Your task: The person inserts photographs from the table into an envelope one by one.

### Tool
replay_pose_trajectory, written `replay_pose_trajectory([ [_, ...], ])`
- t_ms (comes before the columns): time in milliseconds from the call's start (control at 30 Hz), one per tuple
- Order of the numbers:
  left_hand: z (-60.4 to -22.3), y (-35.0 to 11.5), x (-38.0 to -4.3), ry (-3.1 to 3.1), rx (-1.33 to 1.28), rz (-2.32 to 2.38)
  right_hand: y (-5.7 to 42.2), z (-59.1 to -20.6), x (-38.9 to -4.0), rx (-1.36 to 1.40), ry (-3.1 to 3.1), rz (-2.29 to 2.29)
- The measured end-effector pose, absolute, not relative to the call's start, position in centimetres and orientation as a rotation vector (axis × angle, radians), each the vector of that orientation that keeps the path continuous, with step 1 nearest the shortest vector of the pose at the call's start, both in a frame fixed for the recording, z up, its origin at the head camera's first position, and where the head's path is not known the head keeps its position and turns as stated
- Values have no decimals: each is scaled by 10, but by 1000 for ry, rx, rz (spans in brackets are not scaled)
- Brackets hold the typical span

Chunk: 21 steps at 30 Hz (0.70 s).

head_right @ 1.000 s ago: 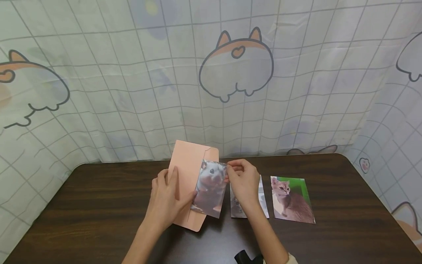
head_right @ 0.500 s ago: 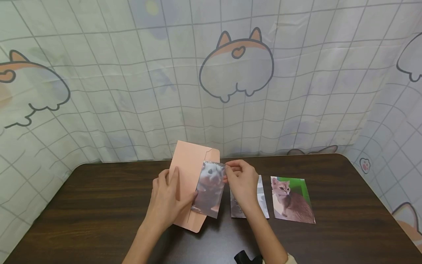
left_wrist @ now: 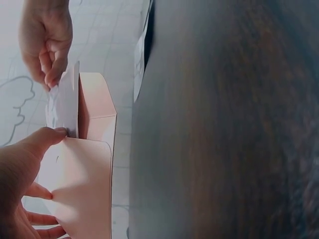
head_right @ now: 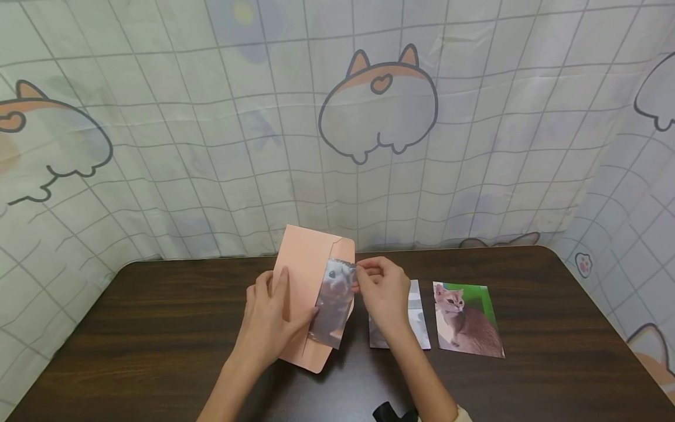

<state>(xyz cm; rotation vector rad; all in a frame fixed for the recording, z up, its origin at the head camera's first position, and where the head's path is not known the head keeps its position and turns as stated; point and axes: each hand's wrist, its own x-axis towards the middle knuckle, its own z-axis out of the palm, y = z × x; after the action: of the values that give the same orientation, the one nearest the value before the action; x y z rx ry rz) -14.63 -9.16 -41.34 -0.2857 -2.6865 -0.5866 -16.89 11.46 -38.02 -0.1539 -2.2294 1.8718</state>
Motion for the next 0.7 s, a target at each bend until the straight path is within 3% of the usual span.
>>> replay_pose_trajectory([
  [700,-415,-88,-144,-2658,-312,-541,108,-384,-164,-74,-2247,1726],
])
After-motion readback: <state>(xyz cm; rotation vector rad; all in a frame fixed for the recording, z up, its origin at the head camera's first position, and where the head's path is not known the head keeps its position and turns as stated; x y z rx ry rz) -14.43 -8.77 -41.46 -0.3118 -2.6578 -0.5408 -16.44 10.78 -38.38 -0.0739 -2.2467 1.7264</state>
